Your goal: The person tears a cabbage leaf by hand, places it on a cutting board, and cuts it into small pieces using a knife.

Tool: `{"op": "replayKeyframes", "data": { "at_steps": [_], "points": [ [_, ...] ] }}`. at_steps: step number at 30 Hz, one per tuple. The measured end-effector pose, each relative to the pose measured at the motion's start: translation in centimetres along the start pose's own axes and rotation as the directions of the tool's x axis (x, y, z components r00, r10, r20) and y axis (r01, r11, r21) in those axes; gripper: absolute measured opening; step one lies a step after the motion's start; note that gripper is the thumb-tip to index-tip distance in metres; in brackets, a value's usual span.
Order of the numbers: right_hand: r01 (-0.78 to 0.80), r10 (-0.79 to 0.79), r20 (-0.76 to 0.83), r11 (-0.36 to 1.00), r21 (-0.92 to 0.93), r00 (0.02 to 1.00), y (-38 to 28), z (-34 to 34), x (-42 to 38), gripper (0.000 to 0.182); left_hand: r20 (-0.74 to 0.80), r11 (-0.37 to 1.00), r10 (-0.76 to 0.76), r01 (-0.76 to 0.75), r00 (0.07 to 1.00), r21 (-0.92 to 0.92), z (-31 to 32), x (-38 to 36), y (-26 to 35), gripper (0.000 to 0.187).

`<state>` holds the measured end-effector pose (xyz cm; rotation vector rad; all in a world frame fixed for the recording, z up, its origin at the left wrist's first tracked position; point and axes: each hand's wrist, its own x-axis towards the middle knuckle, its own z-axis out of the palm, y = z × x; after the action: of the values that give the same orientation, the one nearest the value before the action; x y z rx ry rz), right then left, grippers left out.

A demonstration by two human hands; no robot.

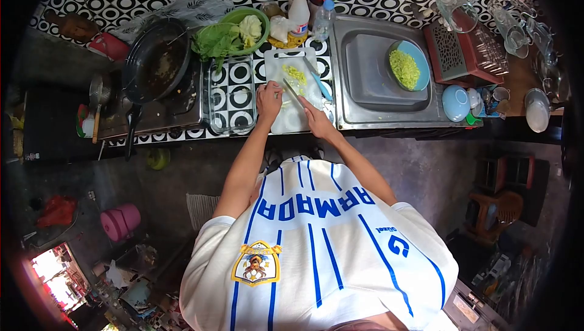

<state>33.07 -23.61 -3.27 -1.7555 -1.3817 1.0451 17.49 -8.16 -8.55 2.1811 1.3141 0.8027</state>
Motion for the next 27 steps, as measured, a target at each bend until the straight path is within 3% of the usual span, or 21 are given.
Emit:
{"op": "replayKeyframes", "data": {
  "at_steps": [6,9,18,21,23,24,27],
  "points": [
    [0.042,-0.046,0.045,0.994,0.097,0.998,0.3,1.5,2.7,0.046,0.035,0.998,-0.057,0.057,0.998,0.001,-0.2,0.3,0.2,0.03],
    [-0.017,0.012,0.061,0.996,0.082,0.998,0.0,1.7,3.3,0.046,0.041,0.995,-0.1,0.1,0.994,-0.002,-0.3,0.4,0.5,0.03],
    [-0.052,0.078,0.16,0.985,-0.162,0.984,-0.7,-0.7,2.5,0.048,0.034,0.996,-0.085,0.086,0.996,-0.016,0.2,0.5,-0.2,0.032],
    [-0.012,0.039,0.143,0.983,-0.182,0.989,0.6,-1.2,-0.6,0.049,0.027,0.998,-0.058,0.058,0.998,0.003,0.4,0.3,-0.4,0.034],
    [0.159,-0.162,-0.006,0.976,-0.15,0.987,3.5,-0.4,-2.2,0.052,0.005,1.0,-0.024,0.024,1.0,-0.012,0.5,0.3,-0.2,0.035],
    [0.03,-0.023,0.042,0.987,-0.159,0.999,2.9,-0.9,-2.8,0.051,0.005,1.0,-0.017,0.017,1.0,-0.018,0.6,0.3,-0.1,0.036],
    [0.128,-0.133,-0.052,0.987,-0.095,0.99,2.1,-0.8,-3.4,0.051,0.033,0.999,-0.033,0.034,0.999,-0.023,0.8,1.0,0.4,0.035]
  ]
}}
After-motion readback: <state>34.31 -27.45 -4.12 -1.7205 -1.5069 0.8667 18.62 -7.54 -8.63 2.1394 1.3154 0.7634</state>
